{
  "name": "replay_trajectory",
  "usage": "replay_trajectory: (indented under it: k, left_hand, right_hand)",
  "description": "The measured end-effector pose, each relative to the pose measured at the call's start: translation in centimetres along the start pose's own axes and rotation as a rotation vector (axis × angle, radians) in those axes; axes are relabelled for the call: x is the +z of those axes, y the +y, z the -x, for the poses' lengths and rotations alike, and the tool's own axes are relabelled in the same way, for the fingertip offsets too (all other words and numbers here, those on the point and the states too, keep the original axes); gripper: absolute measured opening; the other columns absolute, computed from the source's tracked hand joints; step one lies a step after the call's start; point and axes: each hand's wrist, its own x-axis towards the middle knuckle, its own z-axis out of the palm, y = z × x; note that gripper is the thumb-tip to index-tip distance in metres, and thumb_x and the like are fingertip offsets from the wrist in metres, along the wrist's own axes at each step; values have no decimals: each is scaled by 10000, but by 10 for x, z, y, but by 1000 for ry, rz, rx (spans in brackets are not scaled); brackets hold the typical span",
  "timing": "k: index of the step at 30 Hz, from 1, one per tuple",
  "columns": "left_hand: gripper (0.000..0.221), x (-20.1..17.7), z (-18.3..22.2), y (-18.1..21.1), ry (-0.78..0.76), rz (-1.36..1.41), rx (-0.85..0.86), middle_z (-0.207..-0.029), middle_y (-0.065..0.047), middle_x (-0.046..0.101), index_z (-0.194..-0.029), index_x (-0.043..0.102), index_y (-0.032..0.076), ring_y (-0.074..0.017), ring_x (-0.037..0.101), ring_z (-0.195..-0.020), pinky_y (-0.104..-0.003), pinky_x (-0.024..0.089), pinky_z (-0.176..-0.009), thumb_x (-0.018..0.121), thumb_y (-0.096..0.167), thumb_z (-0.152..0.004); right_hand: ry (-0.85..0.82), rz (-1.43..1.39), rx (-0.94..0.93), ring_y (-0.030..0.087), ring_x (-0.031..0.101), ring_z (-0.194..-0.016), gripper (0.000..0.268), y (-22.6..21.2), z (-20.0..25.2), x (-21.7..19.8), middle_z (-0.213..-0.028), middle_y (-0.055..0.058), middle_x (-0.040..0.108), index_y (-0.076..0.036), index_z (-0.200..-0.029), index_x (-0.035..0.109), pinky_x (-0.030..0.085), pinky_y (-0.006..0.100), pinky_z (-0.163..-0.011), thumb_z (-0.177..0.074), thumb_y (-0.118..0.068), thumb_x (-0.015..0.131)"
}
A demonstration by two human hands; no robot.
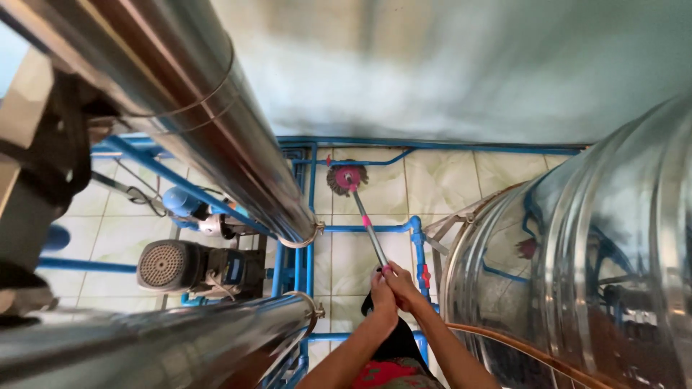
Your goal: Mop the tile floor in a water production facility.
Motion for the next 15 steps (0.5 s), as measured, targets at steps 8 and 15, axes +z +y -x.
replay_trajectory:
  k: [8,15]
  left_hand:
    - [456,-26,25,-66,-100,-26,15,-1330,-33,604,-1408,482,263,-200,587,-1163,-307,493,-908,439,448,-994]
    - [418,26,129,26,26,94,-322,-1058,-131,682,-1232,611,216,-292,627,-808,-418,488,-627,519,515,-955]
  right_hand:
    - [-88,342,-112,141,593,-797,411,-6,53,-28,-957,102,685,8,-1322,627,505,296,-653,-1029,-274,568]
    - [-145,301,214,158,482,-469,414,-81,134,-21,-662,64,565,-35,-1330,634,369,311,-399,-1025,-288,517]
